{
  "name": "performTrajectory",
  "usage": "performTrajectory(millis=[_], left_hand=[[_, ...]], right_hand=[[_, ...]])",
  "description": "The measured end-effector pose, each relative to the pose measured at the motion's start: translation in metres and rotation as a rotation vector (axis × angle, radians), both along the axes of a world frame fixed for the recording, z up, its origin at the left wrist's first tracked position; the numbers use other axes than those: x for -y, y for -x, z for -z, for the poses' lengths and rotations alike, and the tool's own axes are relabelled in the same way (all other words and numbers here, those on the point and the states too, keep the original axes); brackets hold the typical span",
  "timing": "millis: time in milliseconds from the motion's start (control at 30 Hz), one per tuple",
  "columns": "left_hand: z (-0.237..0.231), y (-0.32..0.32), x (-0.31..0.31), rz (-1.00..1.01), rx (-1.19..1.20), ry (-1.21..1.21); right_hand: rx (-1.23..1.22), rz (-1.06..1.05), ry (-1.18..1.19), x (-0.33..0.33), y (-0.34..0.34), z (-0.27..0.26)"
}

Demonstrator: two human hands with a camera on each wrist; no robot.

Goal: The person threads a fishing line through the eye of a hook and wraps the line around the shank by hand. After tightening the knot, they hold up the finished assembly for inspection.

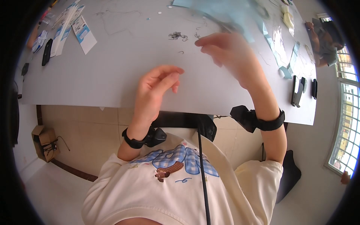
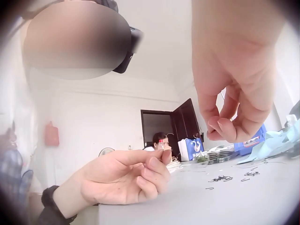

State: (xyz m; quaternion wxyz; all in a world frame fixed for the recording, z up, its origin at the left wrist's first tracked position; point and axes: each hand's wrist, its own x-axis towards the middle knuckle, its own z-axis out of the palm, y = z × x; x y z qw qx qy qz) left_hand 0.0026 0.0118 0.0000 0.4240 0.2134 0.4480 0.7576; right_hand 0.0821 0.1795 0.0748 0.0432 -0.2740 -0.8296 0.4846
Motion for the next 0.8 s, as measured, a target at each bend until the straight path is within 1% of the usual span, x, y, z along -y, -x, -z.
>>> performTrajectory(millis=[67, 100, 133, 200, 233, 300, 367, 467, 533, 600, 733, 800], left_hand=[[0.000, -0.002, -0.003, 0.001, 0.005, -0.009], [0.001, -0.003, -0.004, 0.000, 0.008, -0.015], [0.000, -0.004, -0.005, 0.003, 0.012, -0.019], [-0.003, -0.005, -0.007, -0.022, -0.070, -0.022], [-0.004, -0.006, -0.007, -0.022, -0.067, -0.029], [-0.005, -0.008, -0.008, -0.040, -0.139, -0.013], [-0.011, -0.010, -0.009, -0.054, -0.114, 0.004], [-0.012, -0.013, -0.011, -0.049, -0.081, 0.026], [-0.013, -0.015, -0.011, -0.031, -0.075, 0.027], [-0.016, -0.019, -0.012, -0.006, -0.058, 0.029], [-0.017, -0.027, -0.013, -0.012, -0.103, 0.029], [-0.021, -0.029, -0.013, -0.015, -0.062, 0.062]], right_hand=[[-0.045, 0.021, 0.051, 0.007, -0.011, -0.004], [-0.110, 0.050, 0.109, 0.012, -0.017, -0.005], [-0.107, 0.052, 0.105, 0.019, -0.023, -0.006], [-0.191, 0.189, 0.218, 0.033, -0.030, -0.008], [-0.246, 0.191, 0.289, 0.037, -0.036, -0.007], [-0.338, 0.250, 0.355, 0.045, -0.044, -0.003], [-0.403, 0.329, 0.406, 0.053, -0.048, -0.001], [-0.467, 0.368, 0.476, 0.057, -0.051, 0.006], [-0.471, 0.362, 0.477, 0.057, -0.053, 0.010], [-0.514, 0.363, 0.554, 0.058, -0.053, 0.013], [-0.518, 0.377, 0.613, 0.057, -0.057, 0.018], [-0.558, 0.366, 0.652, 0.058, -0.058, 0.020]])
